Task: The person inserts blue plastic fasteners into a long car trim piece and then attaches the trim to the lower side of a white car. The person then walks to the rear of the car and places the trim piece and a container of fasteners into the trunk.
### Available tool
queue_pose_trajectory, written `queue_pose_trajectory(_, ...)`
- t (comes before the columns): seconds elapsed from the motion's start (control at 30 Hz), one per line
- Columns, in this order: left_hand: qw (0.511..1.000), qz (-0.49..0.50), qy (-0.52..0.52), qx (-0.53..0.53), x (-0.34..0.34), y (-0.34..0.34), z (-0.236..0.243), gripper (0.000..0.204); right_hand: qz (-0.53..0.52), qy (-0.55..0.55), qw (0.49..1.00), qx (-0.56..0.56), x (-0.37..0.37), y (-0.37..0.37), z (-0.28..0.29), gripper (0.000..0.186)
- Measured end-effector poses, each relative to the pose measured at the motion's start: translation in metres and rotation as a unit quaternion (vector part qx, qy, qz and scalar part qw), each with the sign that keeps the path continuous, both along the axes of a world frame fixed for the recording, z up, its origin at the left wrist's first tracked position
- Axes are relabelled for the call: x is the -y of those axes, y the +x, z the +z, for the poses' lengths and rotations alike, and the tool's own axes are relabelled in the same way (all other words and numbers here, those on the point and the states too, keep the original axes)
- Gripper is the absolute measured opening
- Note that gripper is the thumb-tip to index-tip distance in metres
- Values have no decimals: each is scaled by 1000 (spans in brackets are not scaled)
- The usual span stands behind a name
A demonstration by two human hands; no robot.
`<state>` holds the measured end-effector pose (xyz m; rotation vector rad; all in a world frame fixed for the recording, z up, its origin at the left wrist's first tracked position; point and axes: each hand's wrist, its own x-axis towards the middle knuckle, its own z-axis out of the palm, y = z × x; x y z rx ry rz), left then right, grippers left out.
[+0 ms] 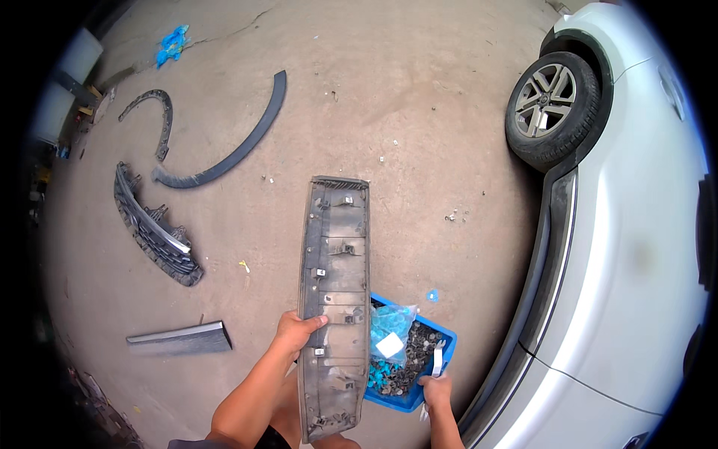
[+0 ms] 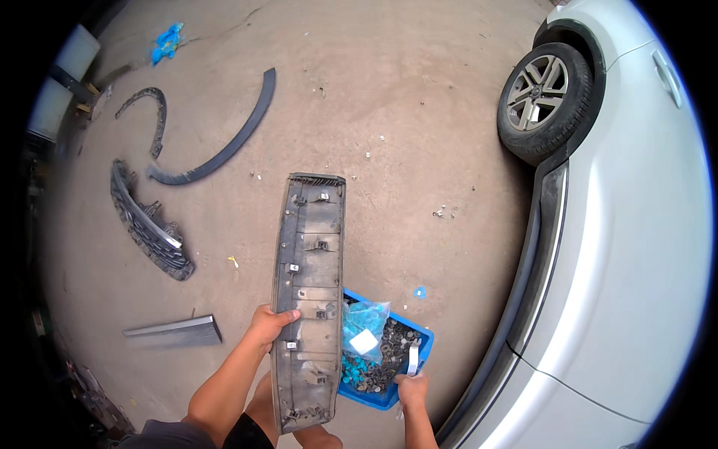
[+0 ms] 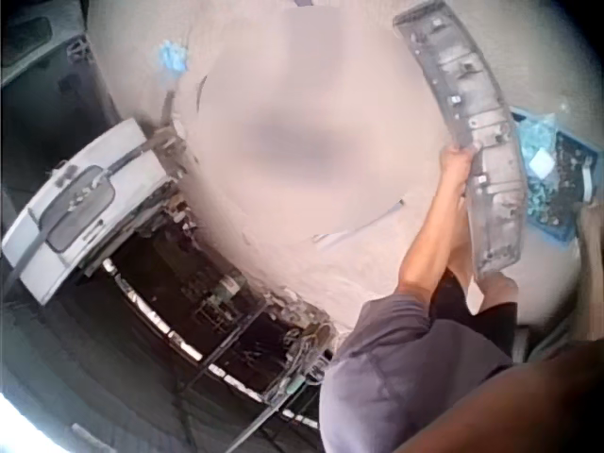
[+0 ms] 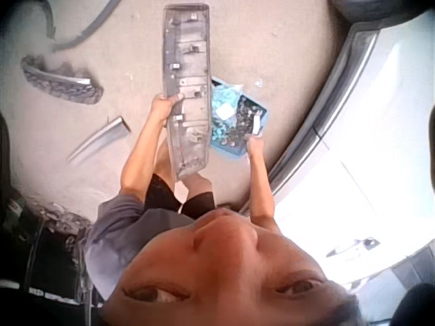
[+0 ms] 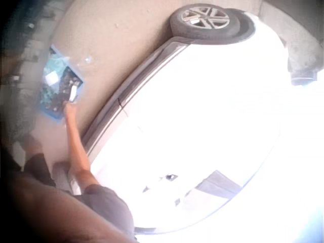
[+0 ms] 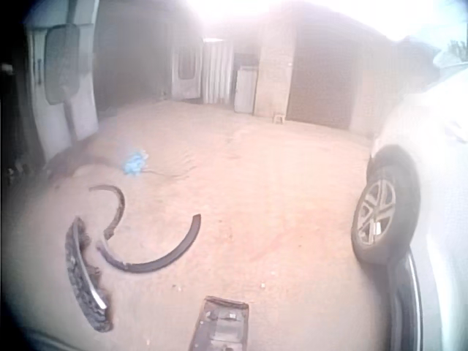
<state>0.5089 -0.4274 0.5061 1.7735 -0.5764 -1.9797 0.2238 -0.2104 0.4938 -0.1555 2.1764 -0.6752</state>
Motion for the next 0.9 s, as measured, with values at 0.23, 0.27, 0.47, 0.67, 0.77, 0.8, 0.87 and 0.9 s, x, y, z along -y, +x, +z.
queue_pose_trajectory(0.23,998,56,-35,6,-27,156,315,26,152,68,986,29,-41,122,291,51)
queue_pose_trajectory(0.27,998,48,-32,18,-22,171,355,26,163,87,981,61,-34,139,338,47)
queue_pose_trajectory(0.47,994,98,-50,9,13,206,514,22,148,21,988,47,39,165,486,33)
queue_pose_trajectory(0.67,986,142,-82,23,84,164,587,24,193,-50,978,63,137,109,594,36)
queue_pose_trajectory(0.77,981,154,-114,22,143,124,603,24,188,-95,975,68,197,60,594,28)
queue_pose_trajectory(0.8,981,155,-116,18,173,105,613,24,191,-116,971,83,228,40,593,28)
queue_pose_trajectory(0.87,980,157,-122,9,243,64,635,25,191,-145,965,107,305,0,597,25)
queue_pose_trajectory(0.9,979,155,-133,15,282,42,645,25,190,-153,963,117,351,-24,603,24)
